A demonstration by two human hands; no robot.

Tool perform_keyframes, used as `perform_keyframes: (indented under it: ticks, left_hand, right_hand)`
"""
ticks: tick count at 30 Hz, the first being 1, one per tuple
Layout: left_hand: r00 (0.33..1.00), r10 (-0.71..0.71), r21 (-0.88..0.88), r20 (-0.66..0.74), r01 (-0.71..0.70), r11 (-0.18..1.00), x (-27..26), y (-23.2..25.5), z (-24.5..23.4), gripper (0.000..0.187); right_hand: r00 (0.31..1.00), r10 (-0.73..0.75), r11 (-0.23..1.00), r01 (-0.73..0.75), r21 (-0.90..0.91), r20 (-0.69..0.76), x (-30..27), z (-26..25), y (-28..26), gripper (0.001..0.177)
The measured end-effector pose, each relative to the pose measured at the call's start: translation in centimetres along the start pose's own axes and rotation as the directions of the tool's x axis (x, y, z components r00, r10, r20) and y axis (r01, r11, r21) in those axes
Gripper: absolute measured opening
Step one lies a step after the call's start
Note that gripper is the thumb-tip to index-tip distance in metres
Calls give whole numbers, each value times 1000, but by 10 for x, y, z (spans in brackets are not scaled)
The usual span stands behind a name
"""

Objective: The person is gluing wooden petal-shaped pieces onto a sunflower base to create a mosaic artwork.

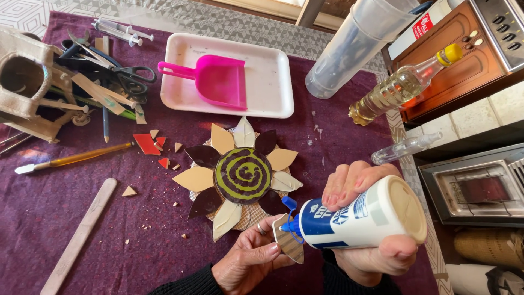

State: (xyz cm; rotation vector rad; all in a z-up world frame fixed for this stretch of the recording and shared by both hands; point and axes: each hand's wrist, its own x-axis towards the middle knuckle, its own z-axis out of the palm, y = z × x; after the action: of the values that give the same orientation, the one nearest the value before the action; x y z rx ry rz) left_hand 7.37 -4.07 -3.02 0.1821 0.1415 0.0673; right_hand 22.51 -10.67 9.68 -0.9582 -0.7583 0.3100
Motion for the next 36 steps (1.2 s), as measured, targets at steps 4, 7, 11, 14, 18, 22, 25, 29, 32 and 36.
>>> perform_keyframes:
  ticks: [4, 7, 11, 14, 18, 22, 25, 29, 32, 36]
  left_hand:
    - [1000, 8, 3, 5, -8, 1000, 0, 0, -1, 58]
    - [1000, 13, 5, 10, -13, 1000, 2, 0, -2, 58]
    - [1000, 21, 11, 11, -21, 1000, 0, -1, -1, 57]
    - [1000, 18, 17, 4, -18, 1000, 0, 0, 0, 58]
    - [1000, 17, 16, 11, -18, 1000, 0, 0, -2, 58]
    - [1000, 8, 20, -7, -8, 1000, 1, 2, 1, 59]
    - [1000, 7, 18, -4, -7, 1000, 0, 0, -1, 59]
    - [1000, 7, 15, 0, -7, 1000, 1, 0, -3, 58]
    - [1000, 7, 6, 4, -7, 1000, 1, -1, -4, 57]
    - [1000, 7, 5, -3, -7, 1000, 1, 0, -3, 57]
  right_hand:
    - [1000, 8, 1000, -8, -14, -18, 0, 0, -1, 87]
    - [1000, 5, 1000, -6, -22, -21, 0, 1, -1, 88]
    - [1000, 3, 999, -5, -54, -30, -3, 3, -2, 90]
    - [999, -3, 999, 2, -40, -41, -3, 3, 0, 91]
    - [1000, -16, 999, 15, -48, -23, -4, 2, 1, 93]
    - [1000, 11, 998, -12, -60, -17, -4, 3, 1, 94]
    - [1000, -1, 998, -1, -67, -30, -6, 0, 5, 98]
    - [998, -39, 996, 35, -77, -42, -7, -3, 11, 103]
    - [999, -34, 998, 32, -60, -37, -7, -5, 12, 104]
    - [1000, -24, 998, 23, -66, -20, -8, -6, 13, 104]
